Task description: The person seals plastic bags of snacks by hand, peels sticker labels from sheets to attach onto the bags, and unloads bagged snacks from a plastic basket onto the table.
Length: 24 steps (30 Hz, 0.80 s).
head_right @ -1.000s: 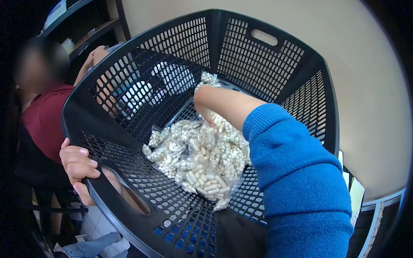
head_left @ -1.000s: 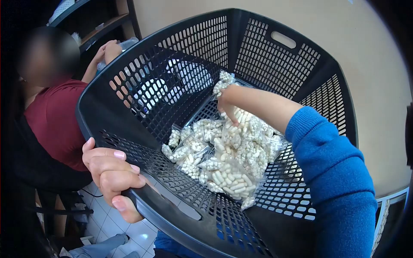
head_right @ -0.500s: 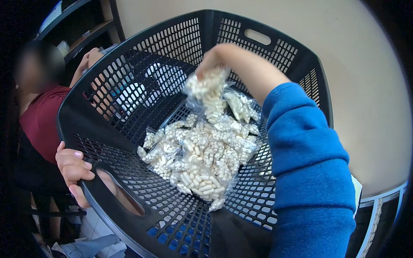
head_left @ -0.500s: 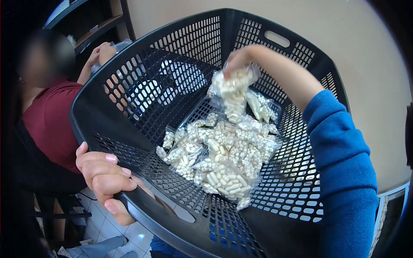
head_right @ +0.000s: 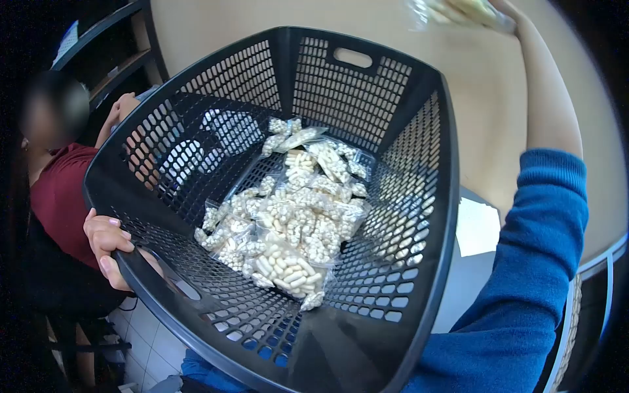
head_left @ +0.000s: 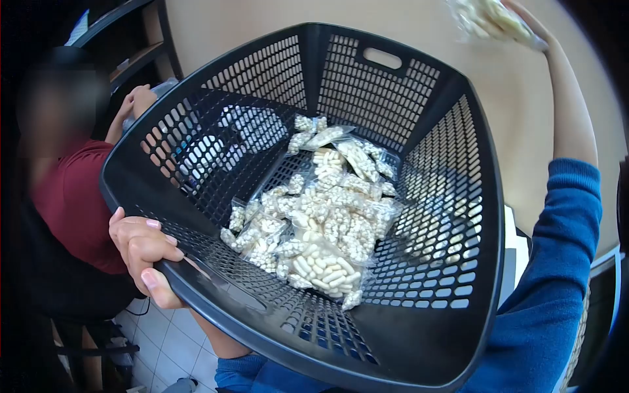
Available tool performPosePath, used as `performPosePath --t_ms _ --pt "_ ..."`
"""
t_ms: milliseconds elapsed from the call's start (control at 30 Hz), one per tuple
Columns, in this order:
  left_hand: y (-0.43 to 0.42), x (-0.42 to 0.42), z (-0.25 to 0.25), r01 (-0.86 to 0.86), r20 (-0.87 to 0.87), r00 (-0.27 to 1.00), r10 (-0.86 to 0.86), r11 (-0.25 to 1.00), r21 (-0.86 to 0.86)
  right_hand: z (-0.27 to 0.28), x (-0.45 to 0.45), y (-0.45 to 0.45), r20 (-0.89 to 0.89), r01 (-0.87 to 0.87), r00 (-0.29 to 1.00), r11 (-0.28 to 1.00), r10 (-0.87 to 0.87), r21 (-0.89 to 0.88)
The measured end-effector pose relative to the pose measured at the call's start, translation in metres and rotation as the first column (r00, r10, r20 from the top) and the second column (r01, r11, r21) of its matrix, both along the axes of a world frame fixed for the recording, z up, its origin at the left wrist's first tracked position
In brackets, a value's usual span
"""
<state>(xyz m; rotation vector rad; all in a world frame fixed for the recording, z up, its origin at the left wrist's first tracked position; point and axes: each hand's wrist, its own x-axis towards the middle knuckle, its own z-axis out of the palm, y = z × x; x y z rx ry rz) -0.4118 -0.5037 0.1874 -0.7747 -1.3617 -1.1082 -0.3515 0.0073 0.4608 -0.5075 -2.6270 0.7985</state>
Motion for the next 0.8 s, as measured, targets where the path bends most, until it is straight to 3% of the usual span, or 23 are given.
performPosePath --t_ms 67,133,200,267,333,400,467,500,533,567,600,700,800 --pt "0.002 0.000 0.000 -0.004 -0.029 1.000 0.004 1.000 0.005 -0.023 0.049 0.044 -0.054 0.116 0.990 0.975 -0.128 -0.190" --pt "0.001 -0.002 -0.001 0.007 -0.033 0.999 -0.007 1.000 0.008 -0.064 0.090 0.063 -0.124 0.145 0.964 0.853 -0.236 -0.501" --pt "0.002 -0.003 -0.001 -0.015 -0.037 0.999 0.015 1.000 0.012 -0.109 0.125 0.097 0.005 0.330 0.931 0.837 -0.364 -0.436" --pt "0.001 -0.004 0.000 -0.016 -0.054 0.998 0.016 1.000 0.001 -0.156 0.143 0.069 0.175 0.424 0.906 0.806 -0.386 -0.413" --pt "0.003 -0.002 0.000 -0.024 -0.053 0.998 0.024 1.000 0.003 -0.224 0.147 0.069 0.144 0.391 0.918 0.781 -0.370 -0.487" --pt "0.005 -0.003 0.000 -0.008 -0.065 0.998 0.010 1.000 0.020 -0.285 0.140 0.067 0.249 0.323 0.946 0.684 -0.209 -0.654" --pt "0.004 -0.006 -0.002 0.013 -0.084 0.996 -0.010 0.999 0.035 -0.356 0.125 0.105 0.324 0.428 0.901 0.727 -0.290 -0.538" --pt "0.005 -0.005 -0.002 0.020 -0.089 0.996 -0.017 0.999 0.040 -0.330 0.119 0.028 0.282 0.513 0.858 0.726 -0.429 -0.457" --pt "0.005 -0.003 -0.002 0.029 -0.065 0.998 -0.026 0.999 0.042 -0.377 0.108 0.078 0.373 0.460 0.887 0.583 -0.272 -0.669" --pt "0.004 -0.003 -0.002 0.036 -0.041 0.999 -0.035 0.998 0.041 -0.364 0.103 0.034 0.319 0.414 0.910 0.642 -0.266 -0.646" --pt "0.003 -0.006 -0.004 0.049 -0.065 0.997 -0.047 0.998 0.037 -0.409 0.094 0.081 0.314 0.409 0.912 0.639 -0.264 -0.652" --pt "0.004 0.001 0.001 0.042 0.007 0.999 -0.042 0.999 0.010 -0.422 0.080 0.063 0.319 0.417 0.908 0.660 -0.271 -0.625" --pt "0.004 0.005 0.004 0.040 0.009 0.999 -0.040 0.999 -0.021 -0.422 0.073 0.067 0.365 0.471 0.873 0.756 -0.324 -0.455"
